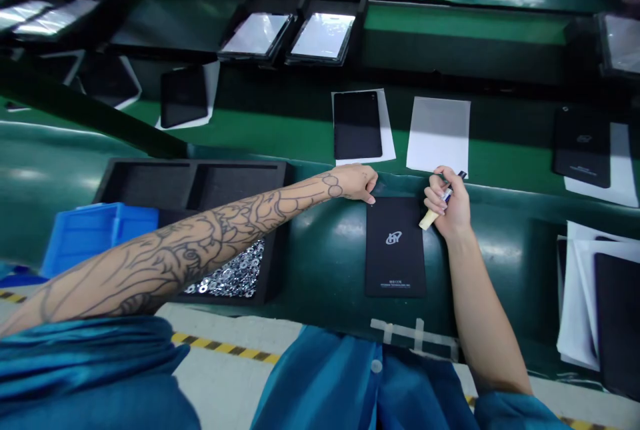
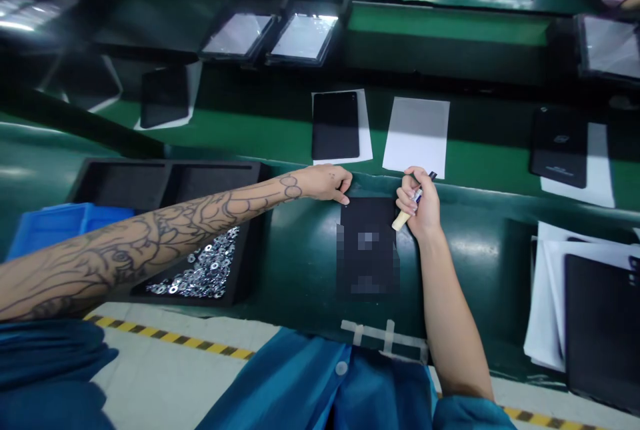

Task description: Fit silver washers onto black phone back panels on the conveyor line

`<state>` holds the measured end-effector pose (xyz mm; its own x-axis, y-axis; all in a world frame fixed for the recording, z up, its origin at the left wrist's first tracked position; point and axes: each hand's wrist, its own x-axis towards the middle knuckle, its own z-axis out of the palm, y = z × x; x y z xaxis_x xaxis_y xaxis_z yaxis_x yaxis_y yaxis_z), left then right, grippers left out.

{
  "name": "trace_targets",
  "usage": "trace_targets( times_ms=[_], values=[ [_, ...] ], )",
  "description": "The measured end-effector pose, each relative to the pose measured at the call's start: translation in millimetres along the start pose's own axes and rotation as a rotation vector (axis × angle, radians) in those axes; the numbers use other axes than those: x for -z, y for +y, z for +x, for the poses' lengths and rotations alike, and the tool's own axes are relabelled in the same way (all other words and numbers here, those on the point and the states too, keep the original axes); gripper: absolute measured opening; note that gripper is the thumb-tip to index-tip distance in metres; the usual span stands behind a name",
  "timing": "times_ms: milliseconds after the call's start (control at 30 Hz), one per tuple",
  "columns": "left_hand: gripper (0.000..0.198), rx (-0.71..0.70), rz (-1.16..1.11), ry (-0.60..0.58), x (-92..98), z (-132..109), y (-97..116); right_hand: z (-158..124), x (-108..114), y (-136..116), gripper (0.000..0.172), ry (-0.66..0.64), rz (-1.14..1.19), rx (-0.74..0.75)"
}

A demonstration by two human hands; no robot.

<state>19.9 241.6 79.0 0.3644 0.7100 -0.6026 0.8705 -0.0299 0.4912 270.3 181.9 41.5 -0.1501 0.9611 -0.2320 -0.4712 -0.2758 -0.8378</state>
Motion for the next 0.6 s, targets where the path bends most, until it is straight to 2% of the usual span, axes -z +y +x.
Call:
trace_targets(
  times_ms=[100,200,367,467,533,600],
  values=[
    [0.042,0.057,-0.169,-0.046,-5.4,-11,-8,0,-1,0,0.021,-0.019,0.021,0.004],
    [0.047,0.084,-0.24,-0.074,-12.9,-19,-15,1,-3,1,0.023,-0.019,0.005,0.005],
    [0.054,0.082,-0.386,0.045,-26.4,-22,-21,-2,-2,-2,0.026,0.006,0.011,-0.009],
    [0.054,0.032,-0.384,0.128,-31.0,-20,-22,-13,-11,-16,0.05,-0.049,0.004,0.047],
    [0.053,-0.013,-0.394,0.174,-33.1,-19,-21,-22,-29,-27,0.069,-0.151,-0.032,0.105],
    [0.053,-0.052,-0.424,0.216,-35.0,-20,-19,-27,-54,-31,0.079,-0.256,-0.101,0.144]
  ],
)
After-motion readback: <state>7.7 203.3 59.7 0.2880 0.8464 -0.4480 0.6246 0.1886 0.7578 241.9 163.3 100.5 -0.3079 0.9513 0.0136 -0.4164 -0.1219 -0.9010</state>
